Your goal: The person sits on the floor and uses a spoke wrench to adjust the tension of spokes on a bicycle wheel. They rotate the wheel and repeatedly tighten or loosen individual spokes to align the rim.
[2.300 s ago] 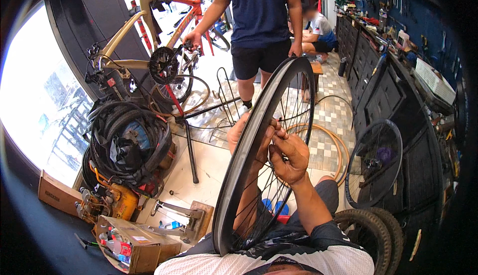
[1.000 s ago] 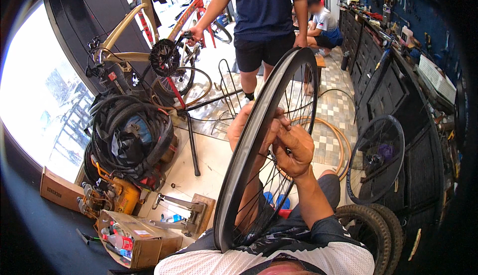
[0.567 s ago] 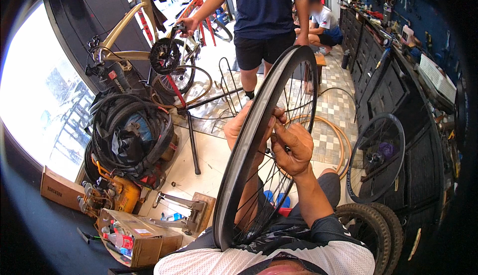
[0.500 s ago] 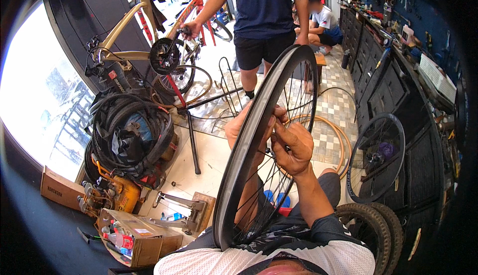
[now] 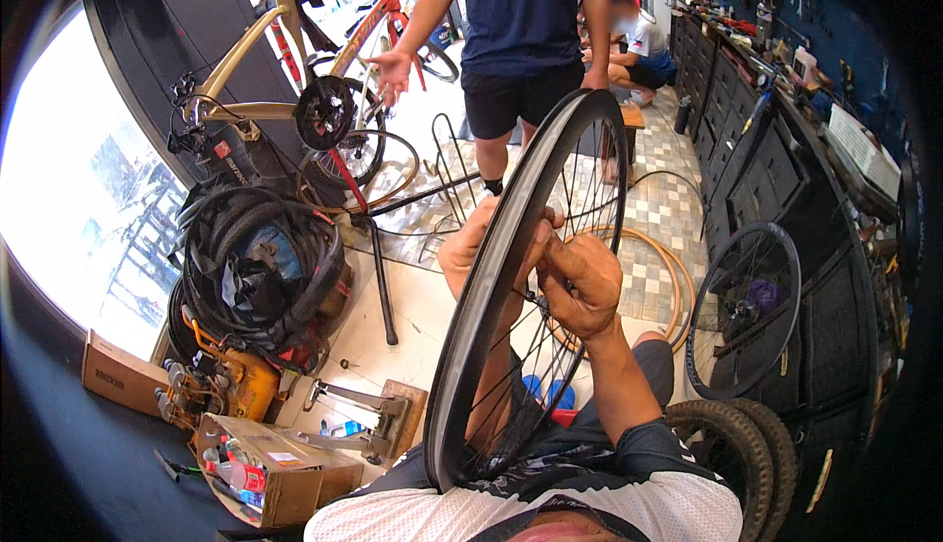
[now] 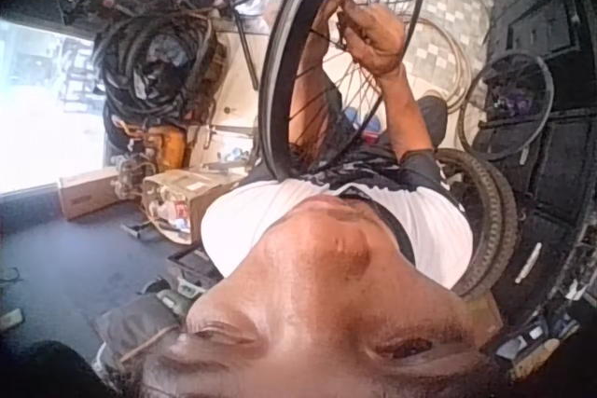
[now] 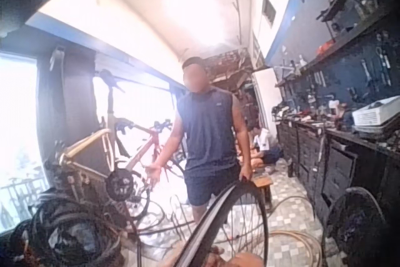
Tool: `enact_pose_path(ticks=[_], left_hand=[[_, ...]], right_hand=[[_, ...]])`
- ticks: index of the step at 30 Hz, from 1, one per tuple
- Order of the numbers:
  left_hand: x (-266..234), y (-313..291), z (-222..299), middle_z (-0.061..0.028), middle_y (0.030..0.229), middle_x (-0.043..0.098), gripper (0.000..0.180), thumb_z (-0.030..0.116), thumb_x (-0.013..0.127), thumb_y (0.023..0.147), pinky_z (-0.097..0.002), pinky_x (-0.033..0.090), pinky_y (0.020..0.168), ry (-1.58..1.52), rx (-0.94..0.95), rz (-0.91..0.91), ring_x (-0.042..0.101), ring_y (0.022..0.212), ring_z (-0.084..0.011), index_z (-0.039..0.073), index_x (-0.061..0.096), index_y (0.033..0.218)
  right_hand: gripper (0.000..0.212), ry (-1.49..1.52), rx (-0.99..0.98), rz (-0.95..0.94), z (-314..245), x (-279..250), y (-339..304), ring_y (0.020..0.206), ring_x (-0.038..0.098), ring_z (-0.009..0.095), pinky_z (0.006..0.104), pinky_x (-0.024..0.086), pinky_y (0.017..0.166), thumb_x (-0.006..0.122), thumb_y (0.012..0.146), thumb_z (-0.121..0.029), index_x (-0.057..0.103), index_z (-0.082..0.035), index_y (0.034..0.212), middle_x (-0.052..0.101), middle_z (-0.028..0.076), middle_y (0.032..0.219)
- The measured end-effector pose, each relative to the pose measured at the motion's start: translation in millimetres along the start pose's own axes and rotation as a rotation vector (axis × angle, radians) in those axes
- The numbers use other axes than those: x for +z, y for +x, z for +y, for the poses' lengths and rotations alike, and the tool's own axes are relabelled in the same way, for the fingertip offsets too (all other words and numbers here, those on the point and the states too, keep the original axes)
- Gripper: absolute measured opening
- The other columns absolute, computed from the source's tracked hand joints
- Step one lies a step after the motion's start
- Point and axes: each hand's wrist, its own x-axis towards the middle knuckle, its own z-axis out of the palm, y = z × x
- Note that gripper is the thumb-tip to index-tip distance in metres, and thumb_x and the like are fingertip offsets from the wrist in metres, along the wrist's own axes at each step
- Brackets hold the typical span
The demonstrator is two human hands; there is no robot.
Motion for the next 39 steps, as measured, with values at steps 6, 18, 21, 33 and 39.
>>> enact_pose_path(ticks=[6, 18, 21, 33, 39], left_hand=[[-10, -4, -26, -0.0086, 0.099, 0.074, 0.018, -0.001, 0.078, 0.093, -0.0273, 0.058, 0.08, -0.16, -0.088, -0.014, 0.071, 0.09, -0.0128, -0.004, 0.074, 0.111], [3, 0, 2, -0.0058, 0.091, 0.074, 0.014, -0.003, 0.083, 0.088, -0.0225, 0.051, 0.071, 0.087, -0.032, 0.057, 0.066, 0.082, -0.0074, -0.001, 0.071, 0.095], [-1, -1, -4, -0.0101, 0.093, 0.075, 0.012, -0.007, 0.082, 0.087, -0.027, 0.056, 0.077, -0.035, 0.0, 0.049, 0.069, 0.082, -0.0128, -0.005, 0.073, 0.095], [-22, -4, -28, -0.0168, 0.097, 0.072, 0.025, -0.005, 0.075, 0.093, -0.037, 0.062, 0.087, -0.574, -0.191, -0.048, 0.073, 0.092, -0.023, -0.012, 0.068, 0.116], [-27, -9, -31, -0.0191, 0.104, 0.068, 0.032, 0.0, 0.074, 0.096, -0.0362, 0.063, 0.081, -0.488, -0.24, -0.042, 0.071, 0.088, -0.023, -0.01, 0.063, 0.125]], right_hand=[[0.044, -0.037, -0.005, 0.023, -4, 4, 2, 0.053, 0.046, 0.023, 0.0385, 0.034, 0.054, 0.076, 0.082, 0.004, 0.075, -0.003, 0.125, 0.049, 0.003, 0.064], [0.032, -0.004, 0.096, 0.148, -4, 11, -10, 0.057, 0.056, 0.023, 0.0369, 0.04, 0.057, 0.08, 0.081, 0.005, 0.065, -0.008, 0.107, 0.065, 0.005, 0.071], [0.031, -0.008, 0.08, 0.123, -8, 10, -9, 0.057, 0.055, 0.022, 0.0364, 0.039, 0.056, 0.081, 0.083, 0.004, 0.065, -0.008, 0.107, 0.065, 0.005, 0.072], [0.029, 0.03, 0.059, 0.097, -4, 17, -8, 0.059, 0.059, 0.023, 0.0359, 0.042, 0.056, 0.083, 0.084, -0.001, 0.066, -0.006, 0.107, 0.07, 0.008, 0.079], [0.023, 0.076, 0.542, -0.141, -21, -3, -20, 0.068, 0.074, 0.024, 0.0356, 0.055, 0.062, 0.081, 0.092, -0.013, 0.072, -0.006, 0.111, 0.078, 0.011, 0.088]])
